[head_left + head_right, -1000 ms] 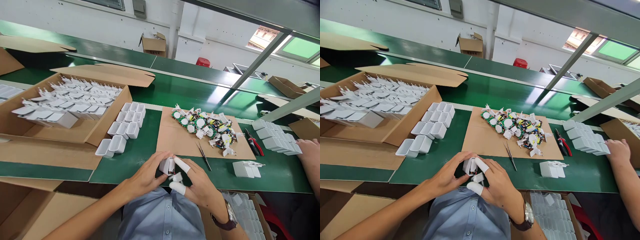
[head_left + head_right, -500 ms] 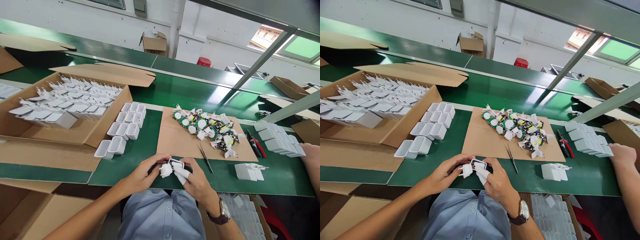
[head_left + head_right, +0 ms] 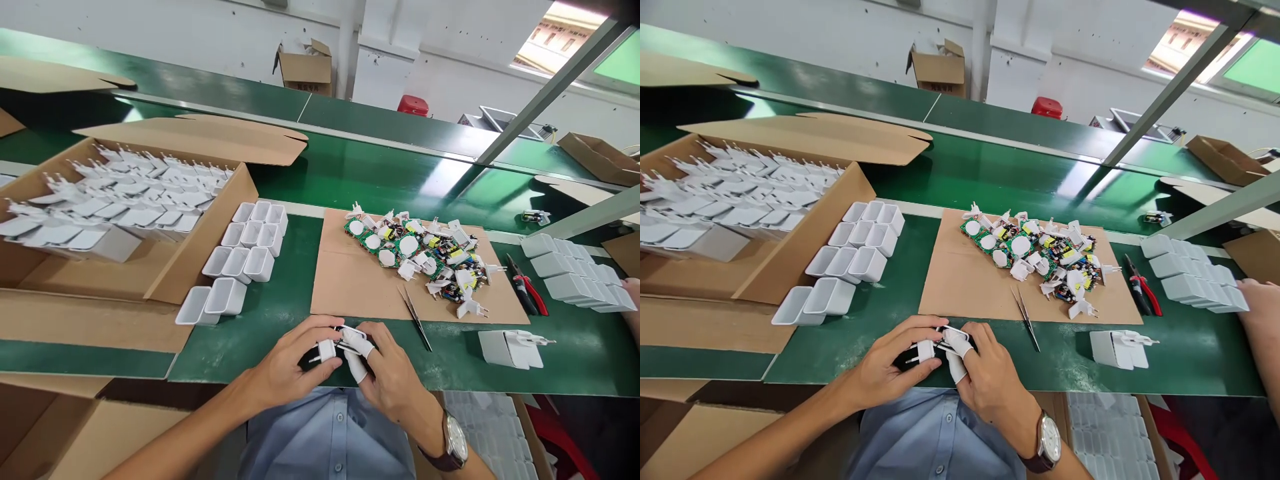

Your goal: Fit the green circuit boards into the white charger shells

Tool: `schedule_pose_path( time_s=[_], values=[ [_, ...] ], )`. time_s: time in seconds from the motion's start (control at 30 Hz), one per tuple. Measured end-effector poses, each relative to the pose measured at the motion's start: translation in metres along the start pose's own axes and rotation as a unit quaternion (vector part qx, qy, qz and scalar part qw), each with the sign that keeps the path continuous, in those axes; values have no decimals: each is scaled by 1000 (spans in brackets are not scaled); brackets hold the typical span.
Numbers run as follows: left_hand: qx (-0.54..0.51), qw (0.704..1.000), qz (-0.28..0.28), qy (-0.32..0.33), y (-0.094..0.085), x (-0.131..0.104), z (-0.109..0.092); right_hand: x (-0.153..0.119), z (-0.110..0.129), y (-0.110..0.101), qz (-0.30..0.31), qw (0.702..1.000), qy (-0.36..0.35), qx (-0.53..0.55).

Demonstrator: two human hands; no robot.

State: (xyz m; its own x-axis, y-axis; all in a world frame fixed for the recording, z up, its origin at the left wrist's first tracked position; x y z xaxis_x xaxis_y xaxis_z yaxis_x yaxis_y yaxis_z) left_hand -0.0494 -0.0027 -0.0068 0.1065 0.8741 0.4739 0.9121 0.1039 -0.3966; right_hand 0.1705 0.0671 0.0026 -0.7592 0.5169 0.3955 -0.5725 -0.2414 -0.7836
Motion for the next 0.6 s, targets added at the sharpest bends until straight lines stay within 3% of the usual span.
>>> schedule_pose_path(
  time_s=[0.23, 0.43, 0.6],
  values=[
    [7, 1000, 12, -9, -1, -1, 0, -14, -5, 9, -69, 997, 10, 22],
    [11, 1000, 8, -9, -1, 0, -1, -15, -3, 7, -68, 997, 12, 30],
    [7, 1000, 19, -10, -1, -1, 1, -16, -8, 10, -69, 997, -28, 28]
  ],
)
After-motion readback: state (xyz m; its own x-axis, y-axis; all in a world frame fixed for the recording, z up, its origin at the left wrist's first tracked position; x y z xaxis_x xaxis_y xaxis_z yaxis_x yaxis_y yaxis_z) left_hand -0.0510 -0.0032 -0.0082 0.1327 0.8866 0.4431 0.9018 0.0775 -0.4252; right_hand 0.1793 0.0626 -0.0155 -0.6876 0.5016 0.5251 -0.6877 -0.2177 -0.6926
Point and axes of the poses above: each hand's wrist, its own x-axis towards the middle knuckle, its own y-axis out of the palm, z = x × y, the point moved 1 cm from there along x, towards the middle knuckle, and after that the axes turned 1 degree about z, right-handed, at the moved point
